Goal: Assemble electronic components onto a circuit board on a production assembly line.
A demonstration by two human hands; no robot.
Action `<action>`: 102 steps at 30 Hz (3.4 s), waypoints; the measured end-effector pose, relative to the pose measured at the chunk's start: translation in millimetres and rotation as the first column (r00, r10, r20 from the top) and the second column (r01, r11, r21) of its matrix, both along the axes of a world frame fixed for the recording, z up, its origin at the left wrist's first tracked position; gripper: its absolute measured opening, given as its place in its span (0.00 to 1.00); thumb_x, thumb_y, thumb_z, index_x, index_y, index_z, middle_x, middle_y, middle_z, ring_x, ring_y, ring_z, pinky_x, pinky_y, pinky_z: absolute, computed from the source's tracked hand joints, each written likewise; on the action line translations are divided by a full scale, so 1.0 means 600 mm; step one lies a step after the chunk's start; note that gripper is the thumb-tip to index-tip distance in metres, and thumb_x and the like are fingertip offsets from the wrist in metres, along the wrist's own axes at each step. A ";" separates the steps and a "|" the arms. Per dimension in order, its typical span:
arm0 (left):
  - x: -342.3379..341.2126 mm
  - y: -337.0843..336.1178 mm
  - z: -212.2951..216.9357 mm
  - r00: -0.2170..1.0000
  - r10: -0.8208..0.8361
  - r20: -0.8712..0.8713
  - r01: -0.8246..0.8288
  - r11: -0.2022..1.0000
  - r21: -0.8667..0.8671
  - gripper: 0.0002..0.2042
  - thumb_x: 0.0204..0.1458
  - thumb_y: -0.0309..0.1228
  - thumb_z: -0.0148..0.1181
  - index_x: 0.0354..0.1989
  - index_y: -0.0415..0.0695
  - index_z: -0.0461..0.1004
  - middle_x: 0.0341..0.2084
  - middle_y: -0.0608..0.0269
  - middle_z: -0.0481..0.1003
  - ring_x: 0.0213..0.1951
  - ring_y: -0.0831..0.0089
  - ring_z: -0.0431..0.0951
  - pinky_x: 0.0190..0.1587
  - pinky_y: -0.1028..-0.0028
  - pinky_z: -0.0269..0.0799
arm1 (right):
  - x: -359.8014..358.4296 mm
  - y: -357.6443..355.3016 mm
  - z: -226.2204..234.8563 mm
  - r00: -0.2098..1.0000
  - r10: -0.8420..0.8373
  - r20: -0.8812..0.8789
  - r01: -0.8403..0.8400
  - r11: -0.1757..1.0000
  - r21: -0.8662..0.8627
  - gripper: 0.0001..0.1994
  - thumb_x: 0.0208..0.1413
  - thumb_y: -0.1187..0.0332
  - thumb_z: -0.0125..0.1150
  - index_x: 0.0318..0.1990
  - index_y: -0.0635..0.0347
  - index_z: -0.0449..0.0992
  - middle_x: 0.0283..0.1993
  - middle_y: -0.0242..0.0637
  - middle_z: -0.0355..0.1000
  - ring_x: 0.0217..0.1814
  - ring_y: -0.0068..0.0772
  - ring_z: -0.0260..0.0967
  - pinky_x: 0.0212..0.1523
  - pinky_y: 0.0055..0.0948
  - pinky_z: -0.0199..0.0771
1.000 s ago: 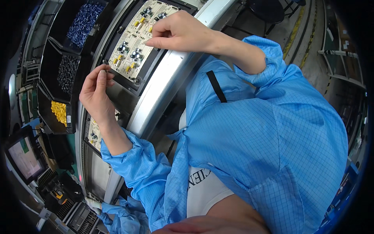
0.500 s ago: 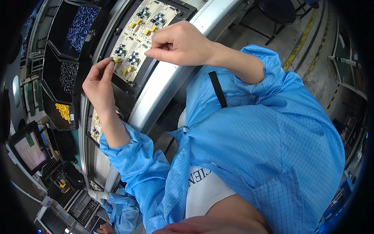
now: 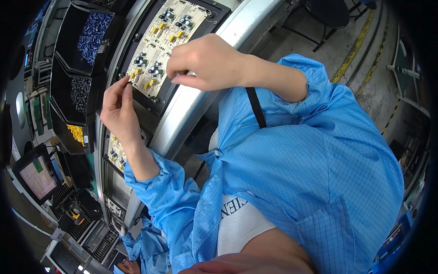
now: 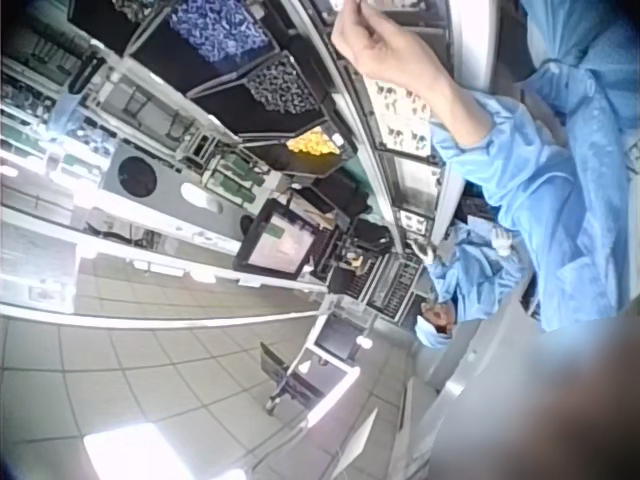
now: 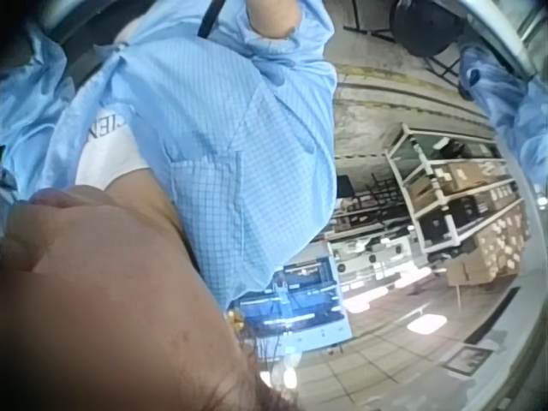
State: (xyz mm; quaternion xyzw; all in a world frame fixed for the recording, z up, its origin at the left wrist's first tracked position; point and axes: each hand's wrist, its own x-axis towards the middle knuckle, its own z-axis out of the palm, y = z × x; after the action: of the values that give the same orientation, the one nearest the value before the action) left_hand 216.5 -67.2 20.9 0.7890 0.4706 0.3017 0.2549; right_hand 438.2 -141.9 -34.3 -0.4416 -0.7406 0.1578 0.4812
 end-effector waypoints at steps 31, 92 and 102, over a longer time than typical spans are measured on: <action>-0.048 0.028 -0.026 0.884 0.309 0.351 -0.254 0.948 -0.193 0.08 0.58 0.25 0.58 0.41 0.35 0.78 0.34 0.63 0.78 0.36 0.78 0.76 0.41 0.81 0.72 | 0.205 0.033 0.012 0.898 -0.126 0.422 0.297 0.881 -0.367 0.09 0.49 0.67 0.63 0.37 0.59 0.80 0.39 0.34 0.76 0.41 0.39 0.74 0.42 0.33 0.74; -0.209 0.196 0.106 0.939 0.327 0.110 -0.344 0.891 0.297 0.10 0.49 0.24 0.65 0.41 0.39 0.79 0.29 0.65 0.78 0.31 0.82 0.74 0.37 0.81 0.72 | -0.143 0.232 0.003 0.722 0.442 0.532 -0.149 0.851 -0.504 0.11 0.48 0.65 0.63 0.29 0.67 0.79 0.32 0.51 0.76 0.37 0.51 0.76 0.38 0.43 0.77; -0.380 0.321 0.081 0.757 0.438 -0.486 -0.466 0.882 0.069 0.19 0.49 0.25 0.63 0.51 0.39 0.74 0.38 0.54 0.79 0.39 0.65 0.79 0.44 0.71 0.72 | -0.144 0.234 0.010 0.723 0.430 0.541 -0.102 0.840 -0.532 0.11 0.48 0.65 0.63 0.29 0.67 0.79 0.32 0.51 0.76 0.38 0.51 0.76 0.38 0.43 0.77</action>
State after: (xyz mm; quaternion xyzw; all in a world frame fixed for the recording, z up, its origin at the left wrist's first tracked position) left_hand -11.5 125.6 69.5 0.6945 0.7038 0.1320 0.0695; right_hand 351.9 -1.7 -28.4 -0.4556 -0.8558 0.2401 0.0488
